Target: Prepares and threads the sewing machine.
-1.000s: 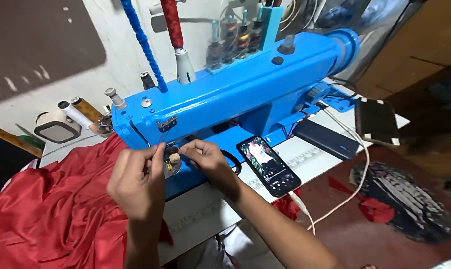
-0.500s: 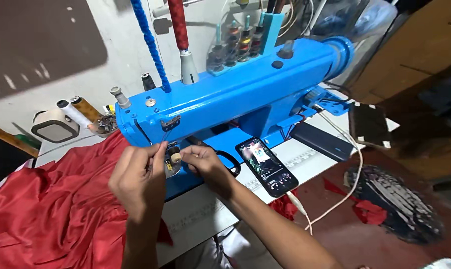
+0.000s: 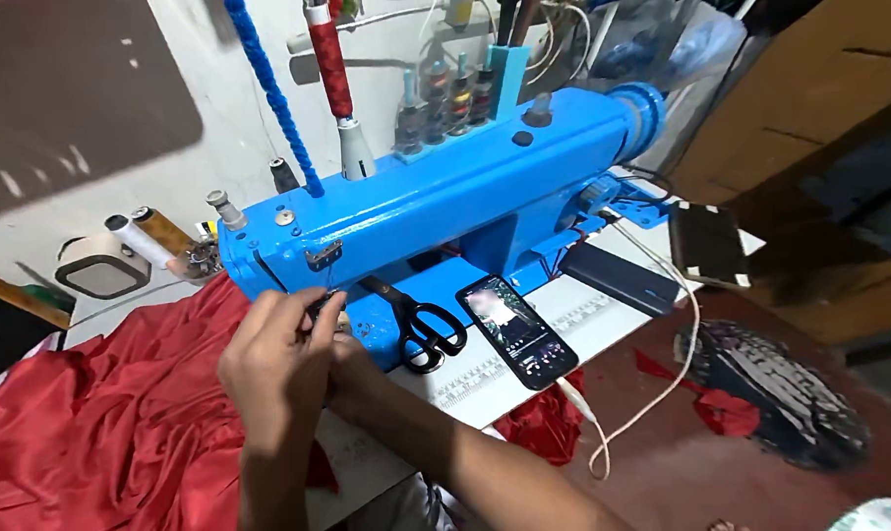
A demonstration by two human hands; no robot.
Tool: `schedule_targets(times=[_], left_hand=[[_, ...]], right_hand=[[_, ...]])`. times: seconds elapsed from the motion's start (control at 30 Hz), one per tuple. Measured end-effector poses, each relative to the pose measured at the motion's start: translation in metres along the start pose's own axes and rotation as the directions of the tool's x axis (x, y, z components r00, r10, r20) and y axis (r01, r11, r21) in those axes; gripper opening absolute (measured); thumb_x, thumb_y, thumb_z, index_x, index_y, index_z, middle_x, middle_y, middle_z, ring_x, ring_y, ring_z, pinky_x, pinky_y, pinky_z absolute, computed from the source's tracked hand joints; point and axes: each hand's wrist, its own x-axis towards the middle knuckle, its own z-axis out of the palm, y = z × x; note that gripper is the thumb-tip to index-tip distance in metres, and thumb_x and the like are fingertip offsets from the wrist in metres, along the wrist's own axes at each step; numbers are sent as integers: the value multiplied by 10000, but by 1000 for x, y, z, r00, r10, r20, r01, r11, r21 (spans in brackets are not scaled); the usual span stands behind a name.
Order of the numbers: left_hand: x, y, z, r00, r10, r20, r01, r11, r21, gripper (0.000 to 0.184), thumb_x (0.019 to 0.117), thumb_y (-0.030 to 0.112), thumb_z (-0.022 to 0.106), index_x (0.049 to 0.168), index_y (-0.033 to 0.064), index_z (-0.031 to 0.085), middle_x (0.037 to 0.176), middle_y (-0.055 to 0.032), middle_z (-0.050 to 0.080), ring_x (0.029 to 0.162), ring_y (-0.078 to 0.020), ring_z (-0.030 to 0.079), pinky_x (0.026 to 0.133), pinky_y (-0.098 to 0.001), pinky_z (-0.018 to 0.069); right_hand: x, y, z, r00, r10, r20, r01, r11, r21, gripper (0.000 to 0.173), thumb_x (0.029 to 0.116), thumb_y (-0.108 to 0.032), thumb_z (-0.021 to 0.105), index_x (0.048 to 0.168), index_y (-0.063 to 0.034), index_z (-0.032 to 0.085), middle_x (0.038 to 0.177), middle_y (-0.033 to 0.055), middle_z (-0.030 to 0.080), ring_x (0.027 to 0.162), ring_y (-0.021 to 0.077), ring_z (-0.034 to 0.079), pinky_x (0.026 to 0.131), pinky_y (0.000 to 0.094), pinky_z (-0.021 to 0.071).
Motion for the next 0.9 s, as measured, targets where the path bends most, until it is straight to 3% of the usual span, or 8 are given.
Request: schedule_targets(times=[0.1,0.2,0.27,0.33,0.4,0.5,0.73,0.9], left_hand=[[-7,-21,-23,999,-32,-11,30,987,-155,269,986,227,636,1070,-1,751,840,-44,628,712,-21,542,637,-165,438],[-22,-43,-34,993,-15,114,54,938,-344,293,1016,189,539,1143,8,732,1003,-32,624,881,31,575,761,-103,477],[-33,-49,-23,974,36,222,61,907,-418,293,1024,243,540,1165,88,744,1055,-13,596,942,35,553,809,-105,462],[-39,-46,-7,972,16,235,99,878,-469,246,976,259,629,1108,98,760,1032,3,585,874,59,531,738,-80,446],[-41,-41,6,985,-22,172,104,867,-486,204,927,220,689,1004,43,753,981,-5,590,800,67,514,674,-67,426],[-38,-34,17,997,-76,31,83,921,-380,219,950,202,657,909,-4,716,895,-24,608,727,53,502,627,-80,404],[-31,-17,29,934,-348,-84,304,895,-326,142,909,94,688,856,-38,691,788,-7,579,649,83,471,581,-70,374],[-26,-12,27,887,-460,-40,380,777,-503,95,883,52,706,801,24,668,686,96,584,561,103,483,530,-75,408]], right_hand=[[-31,-11,11,968,-228,104,250,911,-328,206,1039,-67,528,1091,47,692,823,1,631,621,-7,510,582,162,448],[-57,-24,1,859,-442,258,505,653,-564,218,1020,-133,598,1043,18,753,891,-1,715,725,-58,561,690,144,472],[-62,-29,-7,818,-494,294,567,608,-555,208,1024,-121,589,1005,13,748,851,-25,691,710,-72,549,667,123,466],[-61,-35,-10,818,-511,263,567,639,-521,194,1020,-98,579,983,14,732,793,-48,652,652,-74,511,610,114,434],[-59,-43,-10,882,-445,154,464,766,-445,165,1015,-75,578,963,8,711,719,-61,619,565,-65,458,532,113,382],[-53,-52,-11,941,-338,36,331,886,-326,182,1029,-79,563,1001,15,717,664,-45,572,501,-26,400,476,139,339],[-39,-58,-13,952,-304,37,304,926,-223,214,1040,-53,516,1070,61,695,563,-70,420,457,-21,358,445,132,309],[-35,-63,-2,922,-387,-28,343,847,-407,161,1022,-54,581,1001,39,711,611,-30,525,498,-8,418,485,147,357]])
